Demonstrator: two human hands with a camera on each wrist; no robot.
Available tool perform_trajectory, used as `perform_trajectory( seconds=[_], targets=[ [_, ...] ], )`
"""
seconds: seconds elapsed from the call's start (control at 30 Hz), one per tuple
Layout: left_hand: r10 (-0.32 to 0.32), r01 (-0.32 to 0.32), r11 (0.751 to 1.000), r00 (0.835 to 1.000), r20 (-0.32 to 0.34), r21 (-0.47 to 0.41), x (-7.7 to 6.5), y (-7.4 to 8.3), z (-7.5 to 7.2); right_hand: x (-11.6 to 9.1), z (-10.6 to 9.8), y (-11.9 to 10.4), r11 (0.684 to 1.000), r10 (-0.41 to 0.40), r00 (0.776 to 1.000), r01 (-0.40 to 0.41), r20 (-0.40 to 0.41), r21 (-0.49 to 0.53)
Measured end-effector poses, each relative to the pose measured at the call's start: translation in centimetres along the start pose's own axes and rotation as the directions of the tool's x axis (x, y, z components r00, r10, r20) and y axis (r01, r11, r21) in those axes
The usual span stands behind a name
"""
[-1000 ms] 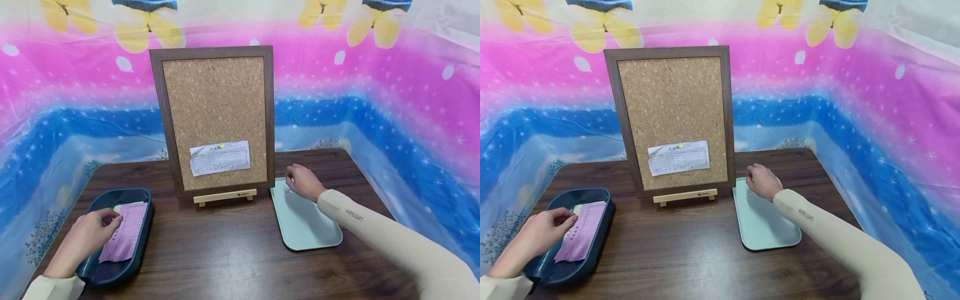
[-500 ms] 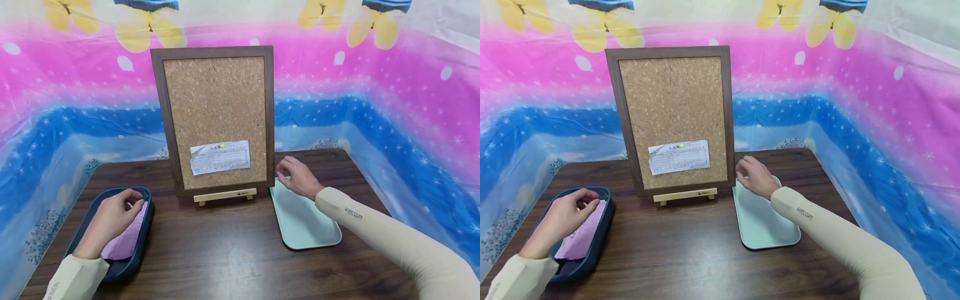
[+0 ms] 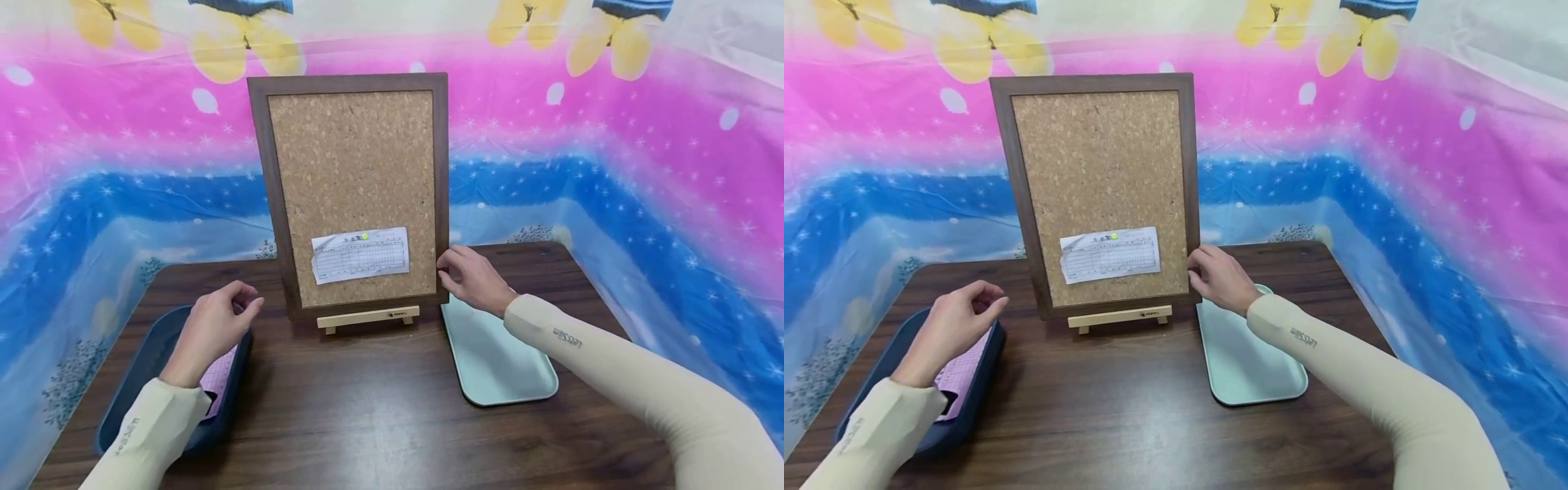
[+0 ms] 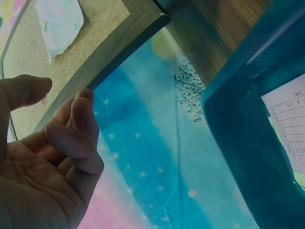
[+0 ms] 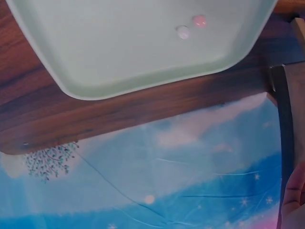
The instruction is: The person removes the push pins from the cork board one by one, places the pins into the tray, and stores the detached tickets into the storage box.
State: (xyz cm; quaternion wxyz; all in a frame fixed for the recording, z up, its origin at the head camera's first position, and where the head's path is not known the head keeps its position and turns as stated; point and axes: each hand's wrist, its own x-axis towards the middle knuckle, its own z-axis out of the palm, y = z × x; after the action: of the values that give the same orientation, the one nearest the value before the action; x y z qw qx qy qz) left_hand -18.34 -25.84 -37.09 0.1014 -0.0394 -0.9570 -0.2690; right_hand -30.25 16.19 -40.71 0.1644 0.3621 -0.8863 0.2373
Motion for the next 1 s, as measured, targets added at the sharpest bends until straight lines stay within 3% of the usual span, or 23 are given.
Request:
perform_trajectory(
  seconds=[0.37, 0.7, 1.0],
  targets=[
    [0.084, -0.078, 0.995, 0.994, 0.077, -0.068, 1.8, 1.2, 1.0, 2.9, 0.7, -2.3, 0.999, -0.035, 0.999, 0.035, 0.012, 0.004],
    [0.091, -0.082, 0.991, 0.993, 0.081, -0.104, 3.7, 2.5, 1.6, 6.2, 0.9, -4.6, 0.994, -0.112, 0.993, 0.112, 0.027, -0.01],
    [0.087, -0.081, 0.989, 0.995, 0.045, -0.121, 5.5, 3.3, 2.5, 8.9, 1.3, -6.7, 0.99, -0.139, 0.99, 0.139, -0.02, -0.008]
  ],
)
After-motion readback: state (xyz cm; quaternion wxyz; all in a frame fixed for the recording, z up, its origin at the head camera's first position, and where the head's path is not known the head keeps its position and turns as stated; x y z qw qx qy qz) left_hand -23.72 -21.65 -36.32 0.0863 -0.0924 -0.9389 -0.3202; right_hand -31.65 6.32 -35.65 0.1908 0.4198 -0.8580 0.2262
